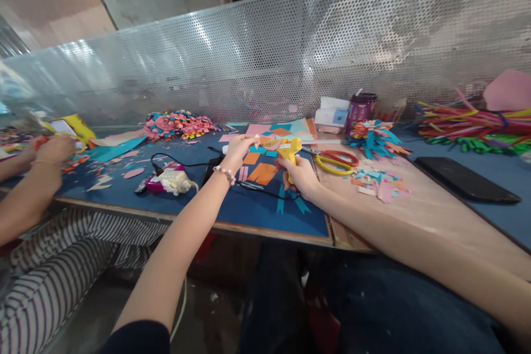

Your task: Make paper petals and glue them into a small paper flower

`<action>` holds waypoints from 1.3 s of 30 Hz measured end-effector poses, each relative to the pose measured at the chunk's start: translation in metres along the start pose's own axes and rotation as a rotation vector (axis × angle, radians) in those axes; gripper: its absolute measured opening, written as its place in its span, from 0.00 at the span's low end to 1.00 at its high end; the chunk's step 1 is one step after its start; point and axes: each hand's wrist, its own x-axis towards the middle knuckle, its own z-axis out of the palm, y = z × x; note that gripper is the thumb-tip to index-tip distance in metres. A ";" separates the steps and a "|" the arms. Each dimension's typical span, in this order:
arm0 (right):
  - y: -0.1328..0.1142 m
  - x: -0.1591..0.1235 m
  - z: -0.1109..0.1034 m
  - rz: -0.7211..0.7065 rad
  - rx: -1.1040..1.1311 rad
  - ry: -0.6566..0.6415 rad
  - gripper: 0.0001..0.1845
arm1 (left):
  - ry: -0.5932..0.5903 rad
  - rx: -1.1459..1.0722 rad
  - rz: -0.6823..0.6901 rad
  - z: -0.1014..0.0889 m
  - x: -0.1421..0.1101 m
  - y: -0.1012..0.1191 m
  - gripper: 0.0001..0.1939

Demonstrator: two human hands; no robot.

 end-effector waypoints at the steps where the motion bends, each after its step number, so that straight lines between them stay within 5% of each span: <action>1: -0.001 0.000 0.000 0.003 0.001 -0.001 0.12 | 0.000 0.001 -0.002 0.000 0.000 0.001 0.11; 39: -0.003 -0.003 0.001 -0.004 -0.093 -0.058 0.12 | 0.037 -0.150 -0.099 0.001 -0.002 0.010 0.09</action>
